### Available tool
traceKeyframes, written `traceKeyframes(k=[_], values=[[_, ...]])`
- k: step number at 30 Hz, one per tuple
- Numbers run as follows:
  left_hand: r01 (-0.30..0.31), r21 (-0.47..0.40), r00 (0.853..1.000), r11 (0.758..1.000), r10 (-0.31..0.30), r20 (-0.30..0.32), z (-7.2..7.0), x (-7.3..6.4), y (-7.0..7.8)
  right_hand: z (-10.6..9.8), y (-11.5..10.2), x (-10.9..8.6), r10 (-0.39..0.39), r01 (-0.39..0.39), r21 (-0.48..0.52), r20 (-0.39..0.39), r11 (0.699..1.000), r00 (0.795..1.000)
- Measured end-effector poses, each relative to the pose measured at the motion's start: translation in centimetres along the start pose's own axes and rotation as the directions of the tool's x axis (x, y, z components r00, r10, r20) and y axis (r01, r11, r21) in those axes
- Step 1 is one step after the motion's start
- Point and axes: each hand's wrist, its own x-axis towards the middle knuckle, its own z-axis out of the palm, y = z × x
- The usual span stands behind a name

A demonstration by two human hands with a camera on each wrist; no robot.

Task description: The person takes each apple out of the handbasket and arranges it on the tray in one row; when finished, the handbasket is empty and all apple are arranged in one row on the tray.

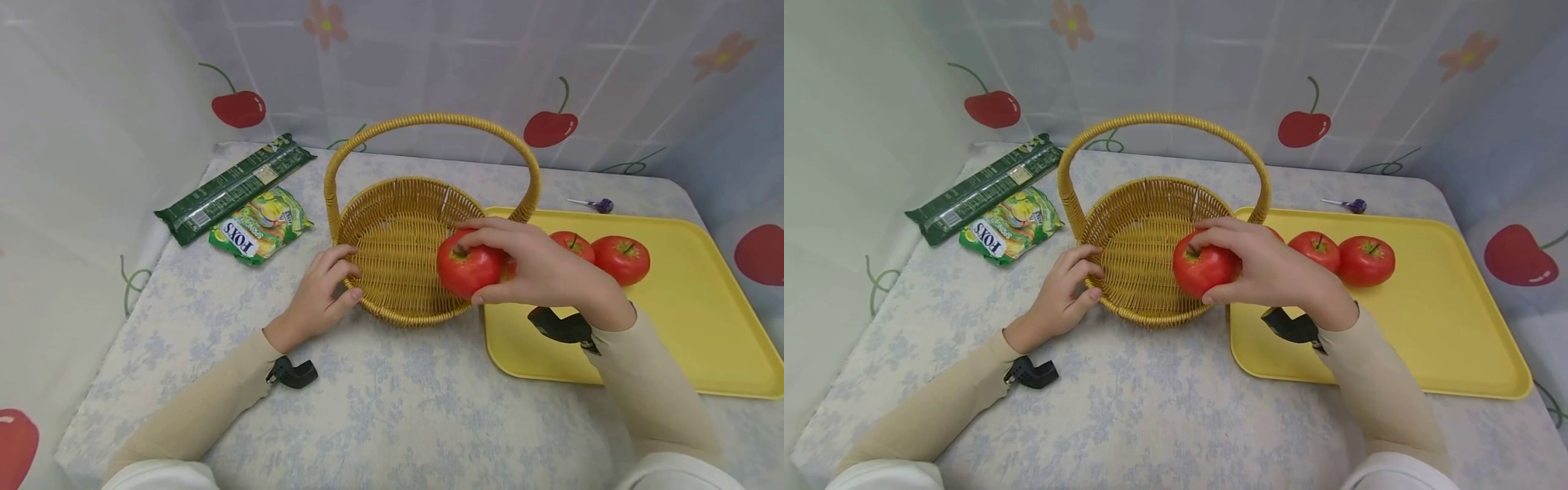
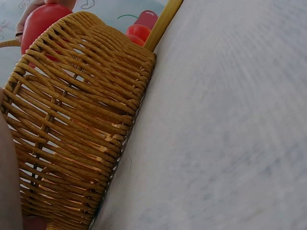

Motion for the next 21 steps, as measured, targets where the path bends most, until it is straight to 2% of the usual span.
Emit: traceKeyframes(k=[5, 11, 21], values=[[-0.006, 0.003, 1.0, 1.0, 0.006, -0.001, 0.1, 0.0, -0.2, -0.3, 0.1, -1.7, 0.007, -0.009, -0.047, -0.038, 0.999, 0.999], [-0.006, 0.0, 1.0, 1.0, 0.006, 0.001, 0.1, 0.0, -0.1, -0.9, 0.5, -3.8, 0.054, -0.061, -0.072, -0.092, 0.996, 0.994], [0.001, -0.007, 1.0, 1.0, -0.001, 0.003, 0.1, -0.1, -0.1, -1.8, 2.7, -7.1, 0.015, -0.02, -0.024, -0.206, 0.999, 0.978]])
